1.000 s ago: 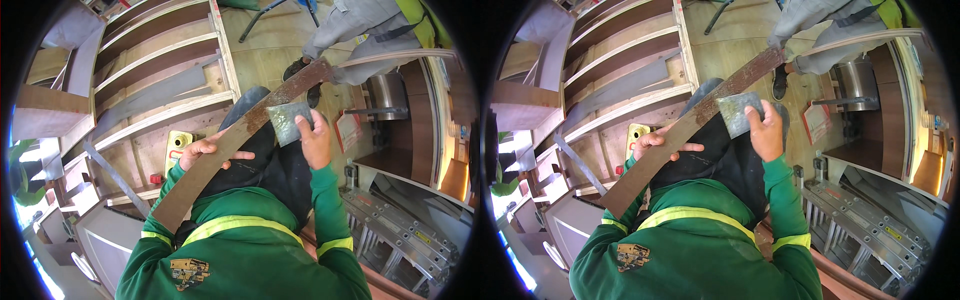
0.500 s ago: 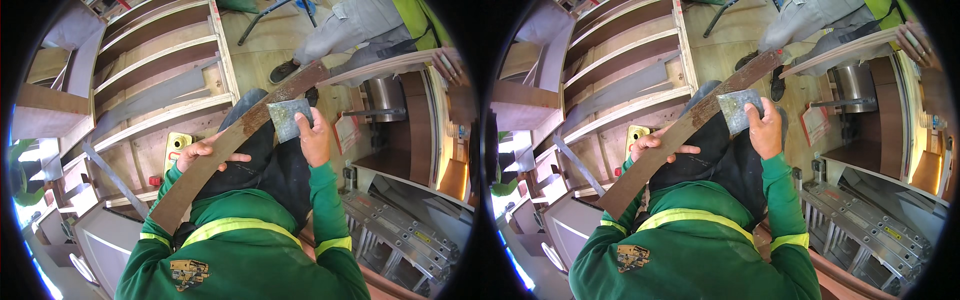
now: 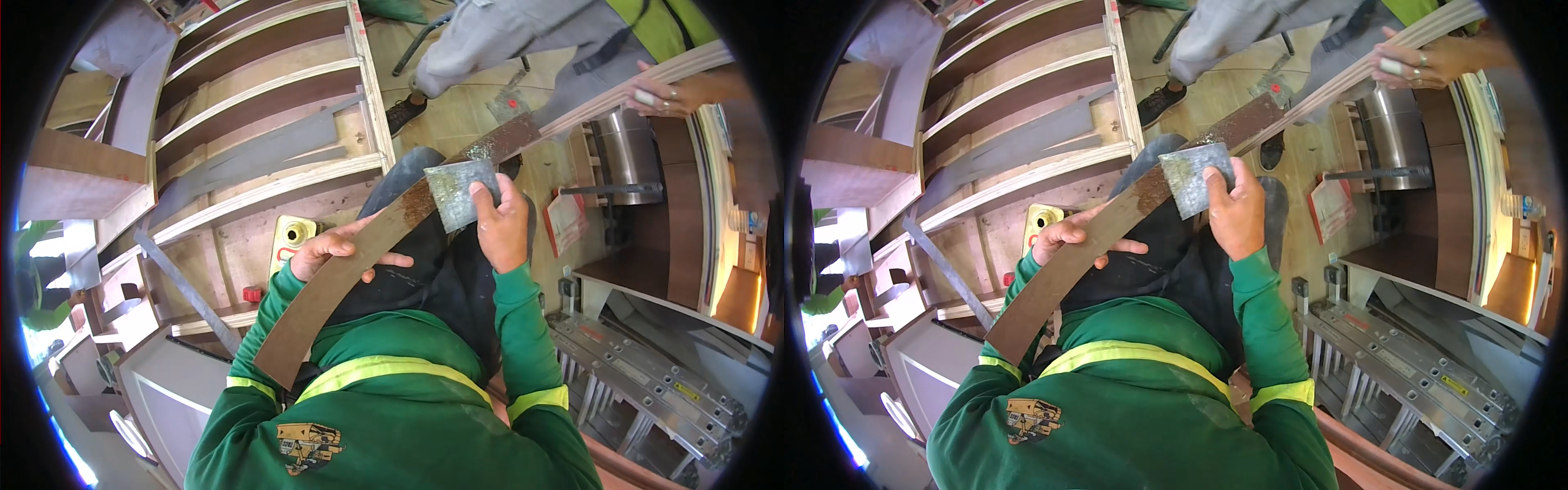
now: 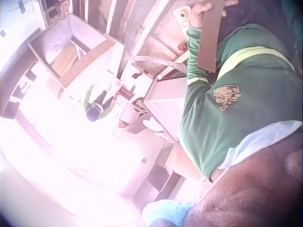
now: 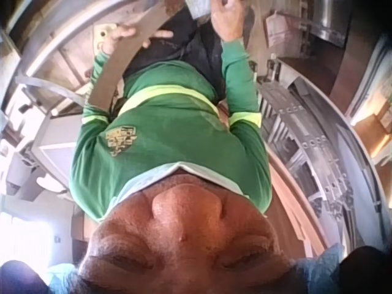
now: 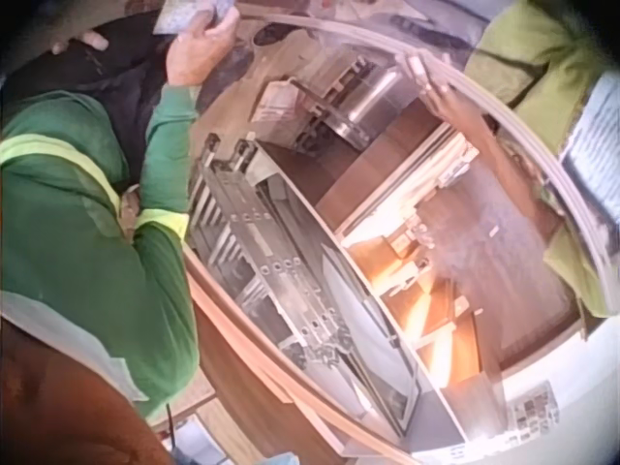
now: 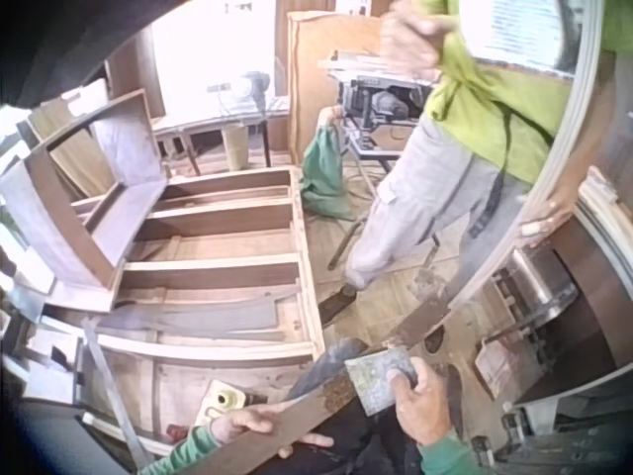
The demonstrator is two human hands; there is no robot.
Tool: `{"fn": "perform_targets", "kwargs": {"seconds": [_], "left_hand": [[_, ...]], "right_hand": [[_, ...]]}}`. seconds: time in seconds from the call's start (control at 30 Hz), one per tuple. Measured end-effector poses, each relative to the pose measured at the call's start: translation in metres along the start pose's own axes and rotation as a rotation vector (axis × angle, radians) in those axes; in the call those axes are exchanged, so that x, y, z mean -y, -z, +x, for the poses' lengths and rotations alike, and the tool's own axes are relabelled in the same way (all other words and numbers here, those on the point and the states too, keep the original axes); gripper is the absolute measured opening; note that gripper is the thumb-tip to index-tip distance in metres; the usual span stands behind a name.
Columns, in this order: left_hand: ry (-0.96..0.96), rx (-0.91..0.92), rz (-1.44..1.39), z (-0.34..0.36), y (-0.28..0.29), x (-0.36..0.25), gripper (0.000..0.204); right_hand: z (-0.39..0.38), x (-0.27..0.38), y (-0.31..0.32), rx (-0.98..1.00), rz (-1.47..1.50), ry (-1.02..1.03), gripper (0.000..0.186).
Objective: The person sands a curved wooden component and a straight wooden strip using a sanding block, frequently applying a liquid from a yellow container to the sanding surface.
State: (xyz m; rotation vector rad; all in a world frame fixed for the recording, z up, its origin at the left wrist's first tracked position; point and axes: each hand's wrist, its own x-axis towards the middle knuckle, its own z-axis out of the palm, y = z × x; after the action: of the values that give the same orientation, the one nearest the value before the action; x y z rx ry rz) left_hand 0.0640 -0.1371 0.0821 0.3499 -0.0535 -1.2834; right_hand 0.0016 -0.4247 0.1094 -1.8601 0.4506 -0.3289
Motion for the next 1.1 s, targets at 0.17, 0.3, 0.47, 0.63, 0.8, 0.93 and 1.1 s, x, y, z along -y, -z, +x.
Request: {"fn": "perform_targets", "kwargs": {"seconds": [0.17, 0.3, 0.47, 0.63, 0.8, 0.93, 1.1], "left_hand": [[0.001, 0.011, -0.045, 0.002, 0.004, 0.002, 0.104], [-0.016, 0.022, -0.077, -0.001, -0.001, 0.002, 0.098], [-0.002, 0.093, -0.014, 0.008, 0.019, 0.012, 0.094], [-0.1, 0.103, 0.086, 0.002, 0.006, 0.018, 0.086], [-0.019, 0.07, 0.056, 0.012, 0.023, 0.032, 0.077], [0.031, 0.017, 0.205, 0.029, 0.021, 0.035, 0.078], [0.094, 0.024, 0.258, 0.035, 0.004, 0.033, 0.074]], "right_hand": [[0.012, 0.011, 0.008, -0.086, -0.075, -0.005, 0.028], [0.005, 0.026, 0.003, 0.077, -0.192, 0.048, 0.029], [0.004, 0.002, 0.01, -0.024, -0.28, 0.052, 0.037], [-0.006, 0.001, 0.0, -0.102, -0.377, 0.224, 0.043], [-0.013, 0.004, 0.009, -0.196, -0.432, 0.169, 0.041], [-0.025, 0.005, 0.034, -0.264, -0.196, 0.063, 0.052], [-0.067, 0.033, 0.045, -0.225, -0.092, -0.087, 0.049]]}}
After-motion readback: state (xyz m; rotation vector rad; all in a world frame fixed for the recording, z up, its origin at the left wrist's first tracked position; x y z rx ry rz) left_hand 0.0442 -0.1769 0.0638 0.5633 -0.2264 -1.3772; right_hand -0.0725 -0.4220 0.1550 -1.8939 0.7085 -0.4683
